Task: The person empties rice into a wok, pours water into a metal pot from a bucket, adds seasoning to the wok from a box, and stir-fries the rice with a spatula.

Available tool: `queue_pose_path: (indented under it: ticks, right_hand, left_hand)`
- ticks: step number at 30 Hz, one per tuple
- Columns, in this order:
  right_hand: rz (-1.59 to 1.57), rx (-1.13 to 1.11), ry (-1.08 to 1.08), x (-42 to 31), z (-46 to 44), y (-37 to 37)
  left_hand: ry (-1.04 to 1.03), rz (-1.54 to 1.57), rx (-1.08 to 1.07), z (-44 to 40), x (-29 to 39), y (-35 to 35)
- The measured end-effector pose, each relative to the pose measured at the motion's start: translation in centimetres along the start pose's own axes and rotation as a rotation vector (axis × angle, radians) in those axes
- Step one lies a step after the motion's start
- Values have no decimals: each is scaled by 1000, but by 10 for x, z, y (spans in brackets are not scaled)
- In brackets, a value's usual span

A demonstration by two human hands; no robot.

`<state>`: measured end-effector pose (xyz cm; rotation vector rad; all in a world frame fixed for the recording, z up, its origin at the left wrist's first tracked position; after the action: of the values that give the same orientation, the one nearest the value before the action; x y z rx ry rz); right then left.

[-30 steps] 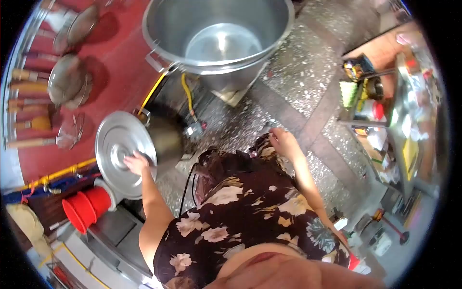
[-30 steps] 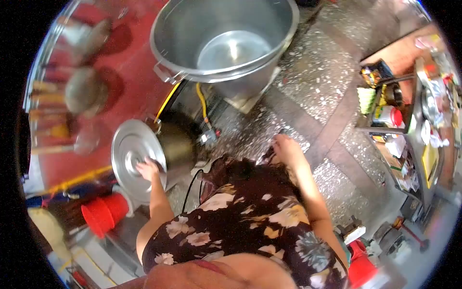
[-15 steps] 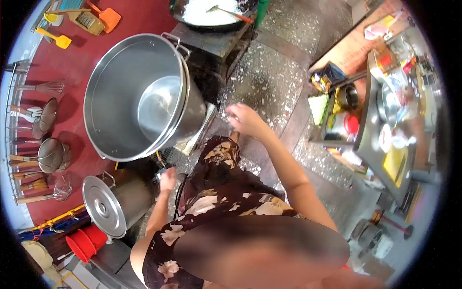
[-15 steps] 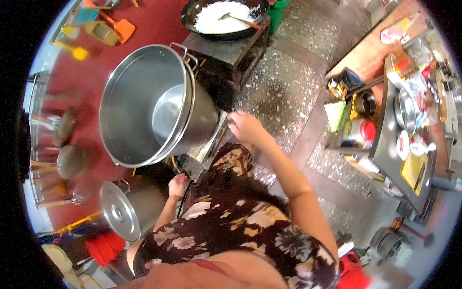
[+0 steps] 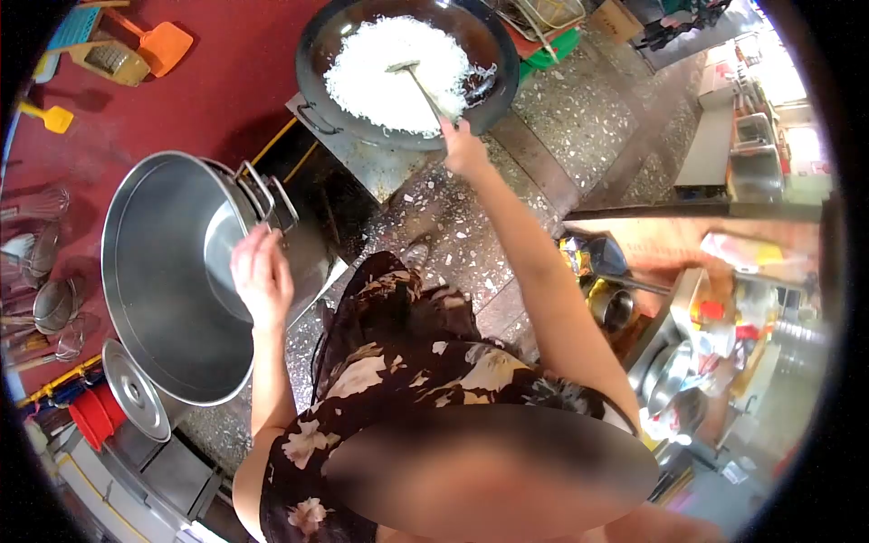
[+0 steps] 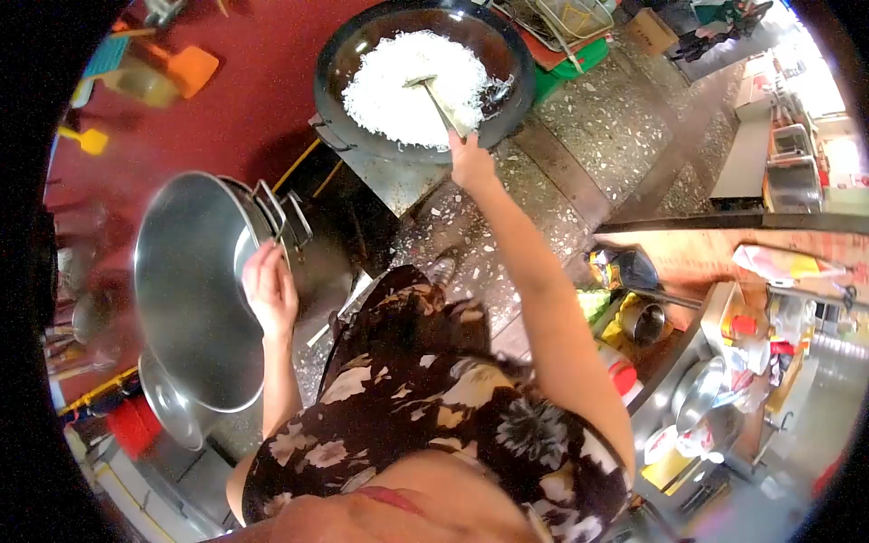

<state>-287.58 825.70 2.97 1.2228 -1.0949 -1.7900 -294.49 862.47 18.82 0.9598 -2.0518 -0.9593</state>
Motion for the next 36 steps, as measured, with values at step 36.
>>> queue_pose_path:
  ticks: [36]
  right_hand:
    - [-276, -733, -23, 62, -203, 81]
  left_hand:
    - [850, -566, -133, -61, -76, -66]
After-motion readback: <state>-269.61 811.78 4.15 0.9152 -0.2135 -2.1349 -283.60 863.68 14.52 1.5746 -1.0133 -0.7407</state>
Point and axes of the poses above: each hand's wrist, its own z-axis away from the middle knuckle, its own y-axis out of the back of the hand, x = y × z, the point moved 4 cm from there along -z, towards the middle knuckle, and after that the axes turned 4 degrees about -z, right-handed, at the moved point
